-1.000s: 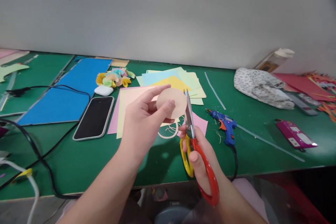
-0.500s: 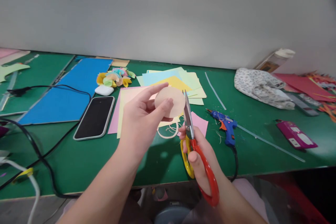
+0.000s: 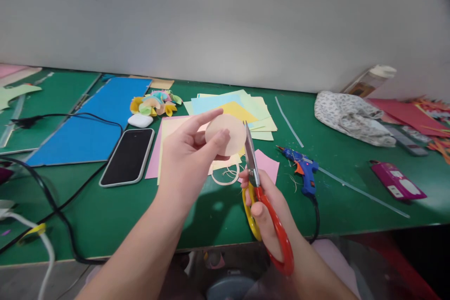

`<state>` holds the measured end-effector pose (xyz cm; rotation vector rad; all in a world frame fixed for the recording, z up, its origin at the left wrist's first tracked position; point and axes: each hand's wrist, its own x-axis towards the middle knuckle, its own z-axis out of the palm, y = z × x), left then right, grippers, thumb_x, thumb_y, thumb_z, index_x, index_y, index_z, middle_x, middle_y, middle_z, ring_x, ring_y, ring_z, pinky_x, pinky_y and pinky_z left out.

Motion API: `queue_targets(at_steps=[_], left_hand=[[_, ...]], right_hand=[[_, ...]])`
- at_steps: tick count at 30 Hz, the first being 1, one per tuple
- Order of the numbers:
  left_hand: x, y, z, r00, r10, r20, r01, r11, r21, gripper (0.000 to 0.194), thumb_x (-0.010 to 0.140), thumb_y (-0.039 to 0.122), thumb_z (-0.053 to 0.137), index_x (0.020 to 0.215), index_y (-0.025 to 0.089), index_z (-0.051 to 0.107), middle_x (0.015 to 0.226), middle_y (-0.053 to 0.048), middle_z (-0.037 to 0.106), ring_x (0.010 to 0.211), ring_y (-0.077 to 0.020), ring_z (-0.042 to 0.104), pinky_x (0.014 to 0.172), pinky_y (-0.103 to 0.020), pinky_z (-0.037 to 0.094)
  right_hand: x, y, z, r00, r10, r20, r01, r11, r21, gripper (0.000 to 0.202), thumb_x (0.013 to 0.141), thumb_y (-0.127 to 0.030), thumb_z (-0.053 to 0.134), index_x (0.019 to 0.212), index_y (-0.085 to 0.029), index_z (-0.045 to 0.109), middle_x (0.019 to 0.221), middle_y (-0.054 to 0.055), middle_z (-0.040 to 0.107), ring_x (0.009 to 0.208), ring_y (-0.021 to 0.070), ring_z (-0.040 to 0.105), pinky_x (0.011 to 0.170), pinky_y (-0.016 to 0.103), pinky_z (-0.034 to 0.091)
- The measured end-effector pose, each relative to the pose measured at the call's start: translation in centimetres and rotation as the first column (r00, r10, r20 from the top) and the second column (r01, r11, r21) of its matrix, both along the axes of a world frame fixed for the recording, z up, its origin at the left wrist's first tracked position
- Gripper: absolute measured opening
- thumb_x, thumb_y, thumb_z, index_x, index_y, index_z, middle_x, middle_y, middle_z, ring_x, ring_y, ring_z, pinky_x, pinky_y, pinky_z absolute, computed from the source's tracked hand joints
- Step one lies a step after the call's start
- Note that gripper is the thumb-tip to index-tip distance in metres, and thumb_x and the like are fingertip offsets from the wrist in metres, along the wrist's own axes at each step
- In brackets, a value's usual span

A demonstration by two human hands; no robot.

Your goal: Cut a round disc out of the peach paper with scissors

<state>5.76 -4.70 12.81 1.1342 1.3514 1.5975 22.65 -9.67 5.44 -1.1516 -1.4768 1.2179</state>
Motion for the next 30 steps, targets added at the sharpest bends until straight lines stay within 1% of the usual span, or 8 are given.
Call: queue_targets(at_steps=[3,6,11,14,20,24,27,30], left_hand=[[-0.05,-0.03,0.00,1.000,0.005,-0.001,-0.005,1.000,-0.015,0.041,0.080,0.034,0.087,0.120,0.024,0.084,0.075,0.000,0.078,0.065,-0.0154,0.069,0.058,-0.025,0.067],[-0.13,-0.04,0.04,1.000,0.004,0.016,-0.004,1.000,-0.018,0.042,0.079,0.033,0.089,0.120,0.023,0.084,0.069,0.002,0.074,0.064,-0.0144,0.068,0.058,-0.024,0.067],[-0.47,0.10,-0.20,1.000,0.001,-0.019,-0.001,1.000,-0.001,0.040,0.084,0.037,0.086,0.122,0.023,0.083,0.069,0.002,0.073,0.065,-0.0149,0.069,0.062,-0.026,0.069],[-0.57,0.17,-0.22,1.000,0.002,-0.016,-0.002,1.000,0.001,0.042,0.082,0.038,0.087,0.122,0.023,0.083,0.069,0.002,0.073,0.065,-0.0151,0.069,0.061,-0.026,0.068],[-0.48,-0.07,0.44,0.999,0.012,0.036,-0.011,0.999,-0.035,0.049,0.078,0.033,0.091,0.124,0.019,0.082,0.072,0.001,0.076,0.071,-0.0164,0.072,0.061,-0.024,0.067],[-0.73,-0.07,0.51,1.000,-0.004,0.004,0.004,0.999,-0.040,0.050,0.080,0.034,0.090,0.127,0.020,0.081,0.073,0.001,0.077,0.073,-0.0184,0.074,0.062,-0.027,0.068],[-0.88,-0.01,0.46,1.000,-0.004,0.006,0.004,0.999,-0.041,0.051,0.079,0.036,0.091,0.127,0.020,0.081,0.076,-0.001,0.079,0.076,-0.0205,0.076,0.061,-0.028,0.068],[-0.79,-0.01,0.47,1.000,0.011,0.013,-0.010,0.999,-0.045,0.053,0.078,0.038,0.092,0.126,0.020,0.081,0.075,0.000,0.078,0.076,-0.0204,0.076,0.062,-0.028,0.069]], right_hand=[[0.10,-0.10,0.07,1.000,0.008,0.010,-0.008,1.000,0.001,0.083,0.084,-0.098,0.056,0.125,-0.027,0.071,0.103,0.005,0.065,0.071,0.0182,0.055,0.071,0.034,0.053],[0.17,-0.13,0.28,0.999,0.019,0.026,-0.019,1.000,0.003,0.081,0.085,-0.097,0.056,0.125,-0.028,0.070,0.104,0.005,0.065,0.074,0.0194,0.056,0.073,0.034,0.054],[-0.07,0.03,0.37,0.999,0.018,0.035,-0.018,1.000,0.009,0.084,0.083,-0.099,0.056,0.124,-0.026,0.070,0.104,0.007,0.066,0.083,0.0239,0.062,0.072,0.034,0.055],[-0.16,0.10,0.28,1.000,0.018,0.018,-0.018,1.000,0.007,0.082,0.084,-0.097,0.058,0.123,-0.027,0.070,0.104,0.008,0.066,0.089,0.0257,0.065,0.072,0.034,0.055],[-0.02,0.01,0.15,0.999,0.035,0.009,-0.035,0.999,-0.008,0.078,0.085,-0.095,0.061,0.124,-0.028,0.070,0.104,0.007,0.067,0.095,0.0267,0.066,0.077,0.035,0.055],[-0.18,-0.12,0.31,1.000,0.017,0.020,-0.017,1.000,-0.014,0.079,0.083,-0.096,0.060,0.121,-0.027,0.071,0.101,0.006,0.066,0.086,0.0247,0.065,0.071,0.034,0.054],[-0.33,-0.21,0.62,1.000,-0.009,0.026,0.009,1.000,-0.030,0.083,0.080,-0.099,0.061,0.120,-0.026,0.072,0.099,0.006,0.065,0.080,0.0230,0.062,0.065,0.032,0.052],[-0.27,-0.22,0.69,1.000,-0.012,0.028,0.013,0.999,-0.040,0.087,0.079,-0.100,0.059,0.122,-0.026,0.072,0.100,0.006,0.065,0.072,0.0195,0.058,0.064,0.032,0.052]])
